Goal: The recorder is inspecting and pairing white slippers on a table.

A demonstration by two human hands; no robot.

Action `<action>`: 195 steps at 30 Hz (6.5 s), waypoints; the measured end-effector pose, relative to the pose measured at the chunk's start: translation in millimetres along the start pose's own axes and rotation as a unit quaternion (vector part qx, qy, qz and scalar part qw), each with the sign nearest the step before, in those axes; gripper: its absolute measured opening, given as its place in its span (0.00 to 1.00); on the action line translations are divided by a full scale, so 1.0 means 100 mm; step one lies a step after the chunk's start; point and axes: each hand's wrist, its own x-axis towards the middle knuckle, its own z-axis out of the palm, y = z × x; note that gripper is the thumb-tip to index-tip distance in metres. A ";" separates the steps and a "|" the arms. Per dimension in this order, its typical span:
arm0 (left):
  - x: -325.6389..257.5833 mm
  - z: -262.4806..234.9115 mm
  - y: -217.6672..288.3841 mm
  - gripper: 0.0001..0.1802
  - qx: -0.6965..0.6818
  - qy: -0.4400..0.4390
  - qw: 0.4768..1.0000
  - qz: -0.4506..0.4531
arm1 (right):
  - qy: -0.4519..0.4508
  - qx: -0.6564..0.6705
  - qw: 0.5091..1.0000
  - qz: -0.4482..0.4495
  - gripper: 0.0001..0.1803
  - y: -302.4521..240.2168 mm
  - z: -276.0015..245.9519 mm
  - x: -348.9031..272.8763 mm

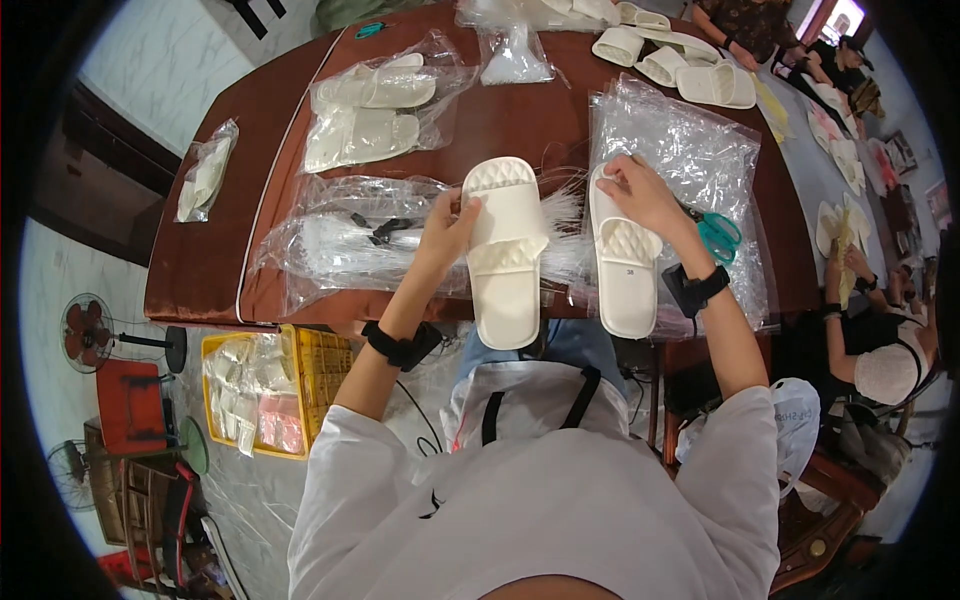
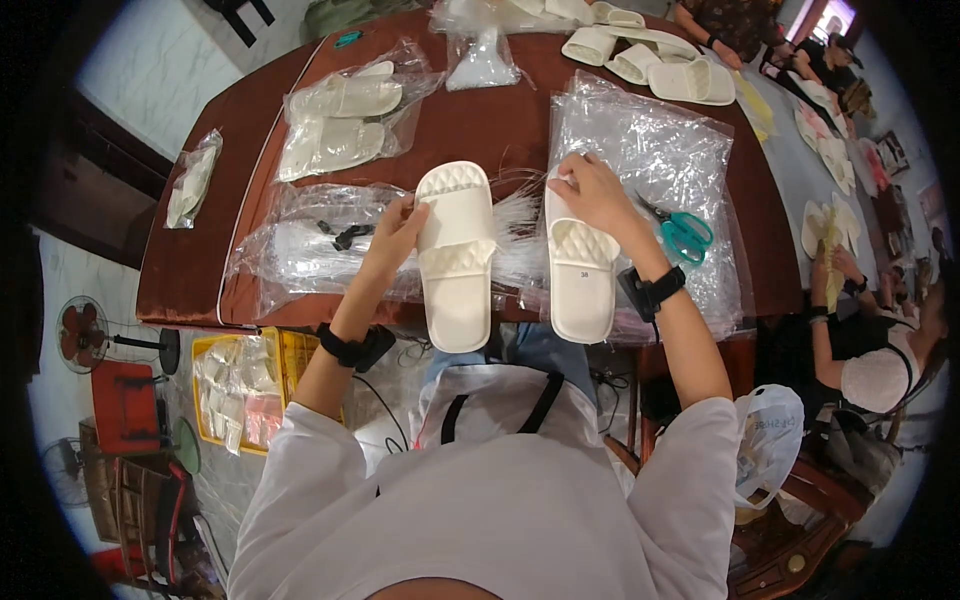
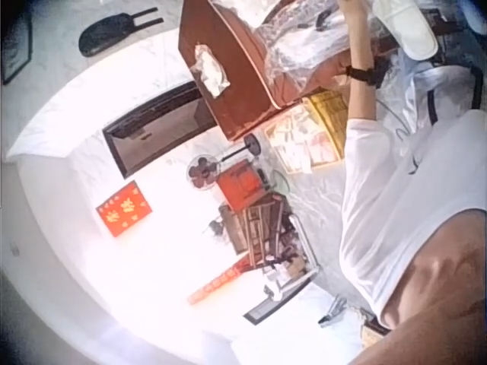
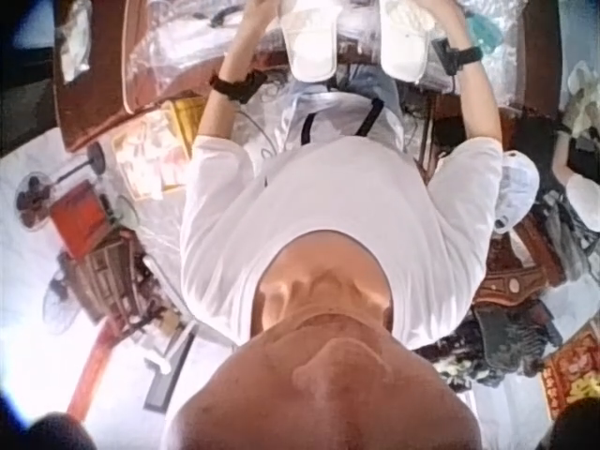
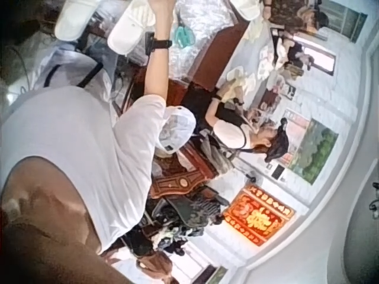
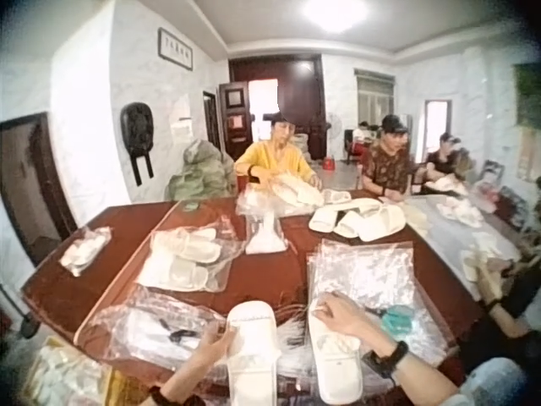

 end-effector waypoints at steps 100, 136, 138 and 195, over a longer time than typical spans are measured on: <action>-0.29 1.19 0.35 0.08 0.219 -0.255 0.891 0.305 | 0.112 0.214 0.963 0.123 0.05 -0.37 0.30 -1.33; -0.63 1.01 0.58 0.16 0.266 -0.136 0.868 0.397 | 0.060 0.072 0.988 0.119 0.07 -0.58 0.13 -1.49; -0.66 0.78 0.65 0.18 0.287 -0.122 0.866 0.392 | 0.142 0.034 0.982 0.120 0.11 -0.59 0.13 -1.47; 0.41 -0.63 0.43 0.44 0.535 0.126 0.803 0.229 | 0.355 -0.209 0.865 0.286 0.26 2.38 -1.81 -1.34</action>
